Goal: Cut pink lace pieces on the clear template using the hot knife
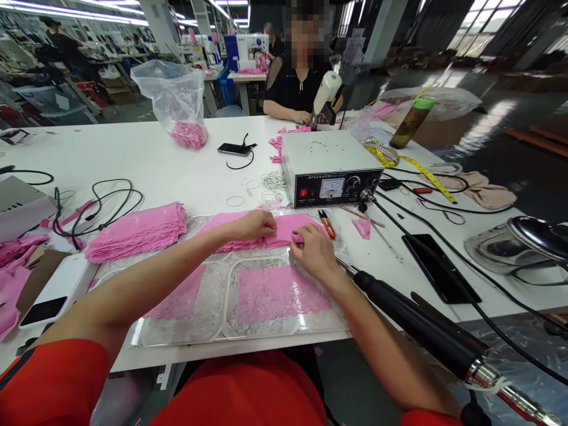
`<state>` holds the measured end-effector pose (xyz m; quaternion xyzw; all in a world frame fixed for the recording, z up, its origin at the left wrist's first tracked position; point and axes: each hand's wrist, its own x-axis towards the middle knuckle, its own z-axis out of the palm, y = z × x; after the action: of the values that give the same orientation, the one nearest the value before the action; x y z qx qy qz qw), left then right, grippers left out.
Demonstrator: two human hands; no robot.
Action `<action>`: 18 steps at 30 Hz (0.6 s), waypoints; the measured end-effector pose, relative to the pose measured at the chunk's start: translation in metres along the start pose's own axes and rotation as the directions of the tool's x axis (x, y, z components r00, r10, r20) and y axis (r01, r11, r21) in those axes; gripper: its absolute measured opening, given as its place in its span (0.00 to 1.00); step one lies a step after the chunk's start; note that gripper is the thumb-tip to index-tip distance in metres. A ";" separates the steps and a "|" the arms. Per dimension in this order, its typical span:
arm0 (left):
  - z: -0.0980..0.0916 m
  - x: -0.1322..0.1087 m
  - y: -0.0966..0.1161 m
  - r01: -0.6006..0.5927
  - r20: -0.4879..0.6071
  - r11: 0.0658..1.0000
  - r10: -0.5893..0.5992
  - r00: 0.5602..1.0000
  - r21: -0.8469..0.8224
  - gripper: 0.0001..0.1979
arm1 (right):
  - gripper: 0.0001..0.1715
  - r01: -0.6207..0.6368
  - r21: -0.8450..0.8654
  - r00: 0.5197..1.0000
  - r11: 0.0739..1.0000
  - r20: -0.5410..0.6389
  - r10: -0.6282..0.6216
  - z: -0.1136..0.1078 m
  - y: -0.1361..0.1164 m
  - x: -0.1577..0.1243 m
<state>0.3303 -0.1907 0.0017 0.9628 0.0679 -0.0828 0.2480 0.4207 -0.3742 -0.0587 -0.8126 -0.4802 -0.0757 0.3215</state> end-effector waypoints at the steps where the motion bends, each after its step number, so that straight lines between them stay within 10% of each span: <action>1: -0.002 0.000 0.001 -0.011 0.002 1.000 0.011 1.000 -0.012 0.09 | 0.10 0.016 -0.021 1.000 1.000 -0.002 -0.016 0.002 0.000 0.002; 10: -0.022 -0.029 0.011 -0.050 0.042 0.988 0.057 0.997 -0.148 0.08 | 0.10 0.124 -0.153 0.992 0.980 -0.016 -0.128 -0.012 0.005 -0.014; 18: 0.019 -0.108 0.021 -0.051 0.218 0.969 0.105 0.970 -0.243 0.07 | 0.13 0.523 -0.138 0.852 0.841 0.064 -0.519 -0.045 -0.018 -0.094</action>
<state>0.2257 -0.2280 0.0164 0.9125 0.0099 -0.1750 0.3697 0.3644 -0.4632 -0.0557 -0.6744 -0.6794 -0.1863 0.2209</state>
